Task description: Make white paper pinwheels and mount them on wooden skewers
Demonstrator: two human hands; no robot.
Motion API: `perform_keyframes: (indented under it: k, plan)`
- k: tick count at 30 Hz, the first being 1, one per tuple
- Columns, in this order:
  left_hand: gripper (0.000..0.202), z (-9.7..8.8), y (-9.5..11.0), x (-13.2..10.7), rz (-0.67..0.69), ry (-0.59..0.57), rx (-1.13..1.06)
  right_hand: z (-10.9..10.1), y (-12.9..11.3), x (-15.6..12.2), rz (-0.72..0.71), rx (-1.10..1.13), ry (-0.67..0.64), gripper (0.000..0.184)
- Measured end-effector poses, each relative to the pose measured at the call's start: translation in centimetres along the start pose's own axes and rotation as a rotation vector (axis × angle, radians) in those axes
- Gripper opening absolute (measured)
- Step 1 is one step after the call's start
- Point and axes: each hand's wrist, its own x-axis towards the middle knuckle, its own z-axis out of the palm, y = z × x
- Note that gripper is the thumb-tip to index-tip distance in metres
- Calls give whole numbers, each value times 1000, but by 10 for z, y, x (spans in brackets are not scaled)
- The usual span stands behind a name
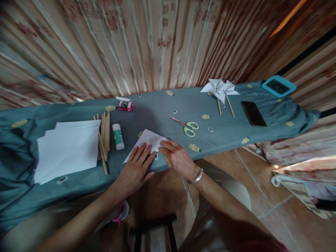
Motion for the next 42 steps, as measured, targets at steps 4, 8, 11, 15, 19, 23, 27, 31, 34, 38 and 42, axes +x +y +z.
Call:
perform_keyframes:
  k: [4,8,11,15,19,23,27,31,34,38,42]
  plan:
    - [52,-4,-4,-7,22,39,-8,3,2,-2,-1,3,-2,33]
    - [43,-13,-12,-23,-2,95,8,0,6,-3,-12,11,-21,33]
    - [40,-20,-17,-36,-14,122,51,-1,7,-2,-35,11,-30,34]
    - [35,-25,-20,-47,-17,130,126,-1,7,-1,-32,15,-25,36]
    - [30,-30,-21,-57,-42,134,175,-1,6,-1,-31,-4,-41,36]
    - [25,-41,-25,-68,-87,124,193,-6,10,-2,6,-24,-47,36]
    - [18,-46,-18,-66,-102,155,154,-10,17,-3,67,-54,11,31]
    - [38,-29,0,-46,-36,127,115,-7,17,1,132,-68,63,37]
    - [42,-14,9,-31,-33,79,78,-8,16,4,170,-1,53,40]
    - [51,-6,8,-15,-57,45,-2,-19,24,1,337,302,36,38]
    - [56,-4,4,8,-15,11,-60,-28,38,-9,410,686,-48,36]
